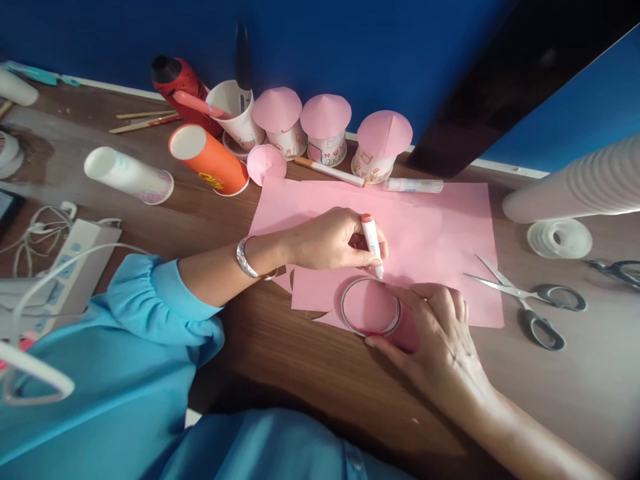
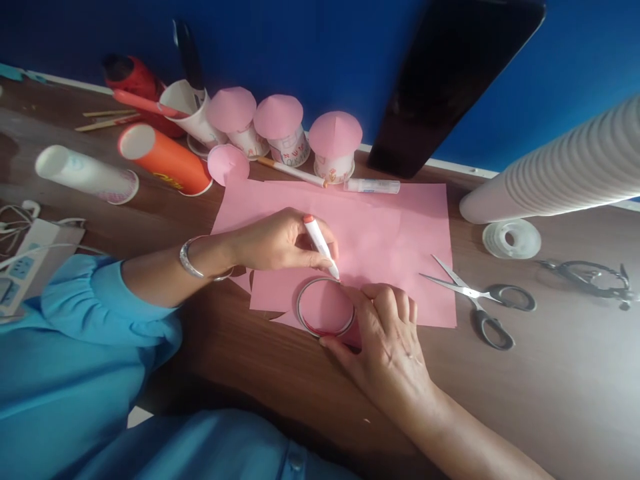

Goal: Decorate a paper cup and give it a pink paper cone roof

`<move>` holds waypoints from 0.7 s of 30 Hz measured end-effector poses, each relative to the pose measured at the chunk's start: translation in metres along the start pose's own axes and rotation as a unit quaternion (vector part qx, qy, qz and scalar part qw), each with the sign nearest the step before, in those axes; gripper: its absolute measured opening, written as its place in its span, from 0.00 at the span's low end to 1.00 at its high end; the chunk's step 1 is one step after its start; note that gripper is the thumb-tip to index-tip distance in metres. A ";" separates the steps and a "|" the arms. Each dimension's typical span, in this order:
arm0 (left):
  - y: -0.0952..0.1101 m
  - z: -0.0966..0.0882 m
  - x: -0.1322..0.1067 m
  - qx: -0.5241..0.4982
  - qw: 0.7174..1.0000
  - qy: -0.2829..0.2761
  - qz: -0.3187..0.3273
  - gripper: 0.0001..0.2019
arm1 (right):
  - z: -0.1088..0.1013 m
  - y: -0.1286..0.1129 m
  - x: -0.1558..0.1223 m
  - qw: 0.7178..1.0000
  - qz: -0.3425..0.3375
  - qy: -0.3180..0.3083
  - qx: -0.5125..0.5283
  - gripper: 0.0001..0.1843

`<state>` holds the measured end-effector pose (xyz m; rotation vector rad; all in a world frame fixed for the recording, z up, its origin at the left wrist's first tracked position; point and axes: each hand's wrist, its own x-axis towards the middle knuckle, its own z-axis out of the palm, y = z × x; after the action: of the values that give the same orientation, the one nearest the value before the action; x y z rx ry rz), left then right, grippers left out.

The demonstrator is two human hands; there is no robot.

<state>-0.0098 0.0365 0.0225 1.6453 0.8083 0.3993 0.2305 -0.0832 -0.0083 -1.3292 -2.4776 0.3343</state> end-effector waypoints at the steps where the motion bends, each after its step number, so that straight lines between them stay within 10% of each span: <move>1: 0.000 -0.001 -0.002 0.009 1.000 0.007 -0.001 0.05 | 0.000 0.000 0.000 1.000 0.000 -0.001 -0.002 0.32; 21: -0.010 0.021 -0.079 0.149 0.972 0.181 0.027 0.04 | 0.001 0.000 0.000 1.000 0.010 -0.002 0.016 0.33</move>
<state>-0.0546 -0.0326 0.0214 1.9044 1.1397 0.6548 0.2299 -0.0829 -0.0089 -1.3434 -2.4519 0.3809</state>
